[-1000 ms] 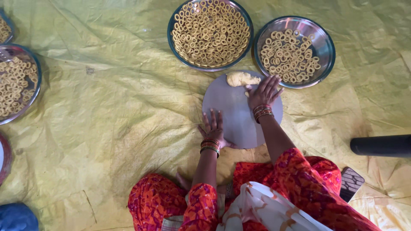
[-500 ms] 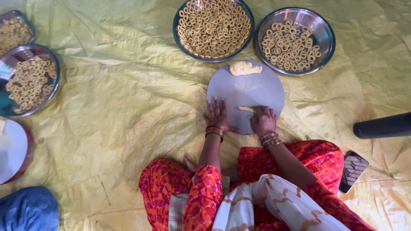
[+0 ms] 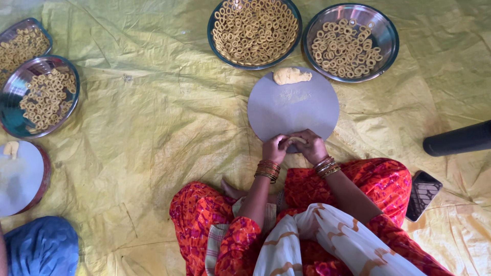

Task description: The person sits on a yellow tarp and repeatedly rolls small pieces of dough into thin ropes on a round board, then joins the ends to form rings. The finished rings are placed into nearby metal bowls.

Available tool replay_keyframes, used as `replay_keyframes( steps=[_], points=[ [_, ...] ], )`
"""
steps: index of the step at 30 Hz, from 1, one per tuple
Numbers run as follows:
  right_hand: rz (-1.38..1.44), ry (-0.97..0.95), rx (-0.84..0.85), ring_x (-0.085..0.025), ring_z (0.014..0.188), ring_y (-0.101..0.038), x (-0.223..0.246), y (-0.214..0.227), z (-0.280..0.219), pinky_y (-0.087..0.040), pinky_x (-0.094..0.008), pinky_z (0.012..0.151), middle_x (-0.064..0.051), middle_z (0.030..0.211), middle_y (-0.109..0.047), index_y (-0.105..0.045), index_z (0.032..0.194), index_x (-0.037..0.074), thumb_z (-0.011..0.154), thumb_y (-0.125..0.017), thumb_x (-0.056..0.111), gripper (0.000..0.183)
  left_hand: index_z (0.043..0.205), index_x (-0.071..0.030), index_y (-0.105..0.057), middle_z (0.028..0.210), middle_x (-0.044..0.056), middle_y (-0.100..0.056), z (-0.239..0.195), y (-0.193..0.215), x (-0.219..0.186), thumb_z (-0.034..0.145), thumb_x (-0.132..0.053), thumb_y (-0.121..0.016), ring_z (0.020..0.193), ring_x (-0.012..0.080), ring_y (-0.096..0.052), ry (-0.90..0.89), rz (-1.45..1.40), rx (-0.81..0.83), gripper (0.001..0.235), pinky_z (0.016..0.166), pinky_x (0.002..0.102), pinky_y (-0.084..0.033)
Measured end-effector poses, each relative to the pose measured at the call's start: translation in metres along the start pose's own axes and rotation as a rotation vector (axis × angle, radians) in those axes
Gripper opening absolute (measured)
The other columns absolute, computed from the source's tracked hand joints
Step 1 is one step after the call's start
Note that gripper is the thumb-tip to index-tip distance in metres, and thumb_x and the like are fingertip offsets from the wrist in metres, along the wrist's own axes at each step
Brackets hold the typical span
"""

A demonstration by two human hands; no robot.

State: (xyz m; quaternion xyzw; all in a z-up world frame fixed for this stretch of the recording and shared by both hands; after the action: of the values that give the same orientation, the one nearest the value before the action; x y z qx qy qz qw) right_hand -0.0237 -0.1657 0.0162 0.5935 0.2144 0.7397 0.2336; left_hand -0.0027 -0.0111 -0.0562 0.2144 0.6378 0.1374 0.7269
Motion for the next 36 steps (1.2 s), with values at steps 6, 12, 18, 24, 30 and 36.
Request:
replay_keyframes(
  steps=[6, 12, 18, 24, 30, 36],
  points=[
    [-0.098, 0.063, -0.178, -0.017, 0.086, -0.075, -0.036, 0.002, 0.006, -0.063, -0.029, 0.071, -0.012, 0.107, -0.077, -0.077, 0.104, 0.009, 0.092, -0.075, 0.012, 0.012, 0.098, -0.005, -0.077, 0.082, 0.008, -0.077, -0.002, -0.023, 0.029, 0.093, -0.031, -0.078, 0.07, 0.0151, -0.068, 0.326, -0.429, 0.219, 0.027, 0.066, 0.031, -0.056],
    [0.679, -0.481, -0.268, -0.013, 0.064, -0.065, -0.137, 0.013, 0.073, -0.06, -0.032, 0.065, -0.008, 0.084, -0.074, -0.076, 0.106, 0.001, 0.103, -0.061, 0.011, 0.018, 0.106, -0.007, -0.076, 0.097, 0.013, -0.076, 0.02, -0.001, 0.005, 0.088, -0.015, -0.076, 0.088, 0.0272, -0.073, 0.019, -0.125, -0.067, 0.02, 0.08, 0.04, -0.059],
    [0.293, -0.14, -0.459, -0.017, 0.077, -0.061, -0.125, 0.042, 0.188, -0.056, -0.033, 0.069, -0.012, 0.09, -0.069, -0.074, 0.121, -0.001, 0.103, -0.058, 0.006, 0.026, 0.118, -0.015, -0.074, 0.103, 0.011, -0.075, 0.067, -0.039, -0.033, 0.082, 0.0, -0.067, 0.093, 0.0324, -0.07, -0.198, 0.277, 0.059, 0.04, 0.086, 0.044, -0.055],
    [-0.599, 0.233, -0.035, -0.048, 0.141, -0.035, -0.094, -0.012, 0.214, -0.032, -0.05, 0.116, -0.034, 0.154, -0.039, -0.039, 0.149, -0.01, 0.084, -0.067, 0.017, 0.076, 0.122, -0.015, -0.07, 0.114, 0.008, -0.072, 0.082, -0.055, -0.052, 0.075, -0.017, -0.082, 0.106, 0.0292, -0.066, -0.229, 0.443, 0.092, 0.049, 0.095, 0.048, -0.048],
    [-0.245, -0.085, -0.037, -0.03, 0.161, -0.014, -0.109, 0.013, 0.188, -0.007, -0.045, 0.131, -0.019, 0.174, -0.019, -0.018, 0.166, 0.002, 0.112, -0.043, 0.025, 0.064, 0.146, -0.007, -0.045, 0.151, 0.012, -0.047, 0.079, 0.023, -0.024, 0.057, -0.041, -0.096, 0.141, 0.0323, -0.041, 0.042, 0.766, 0.273, 0.108, 0.114, 0.045, -0.037],
    [-0.846, -0.252, 0.252, -0.039, 0.158, -0.008, -0.044, -0.033, 0.083, -0.01, -0.048, 0.13, -0.032, 0.168, -0.011, -0.008, 0.164, -0.008, 0.104, -0.047, 0.044, 0.089, 0.158, -0.006, -0.025, 0.167, 0.011, -0.026, 0.083, 0.048, 0.025, 0.071, -0.033, -0.089, 0.151, 0.0272, -0.029, 0.262, 0.839, 0.469, 0.111, 0.117, 0.04, -0.037]
  ],
)
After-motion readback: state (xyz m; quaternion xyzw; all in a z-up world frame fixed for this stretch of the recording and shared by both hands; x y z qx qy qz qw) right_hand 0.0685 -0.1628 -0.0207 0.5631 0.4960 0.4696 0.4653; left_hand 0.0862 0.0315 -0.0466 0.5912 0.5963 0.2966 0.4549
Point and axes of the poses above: each hand's wrist, its own z-axis towards the middle knuckle, its own y-axis out of the back of the hand, x = y × z, the point moved 7 cm from there along z, towards the middle knuckle
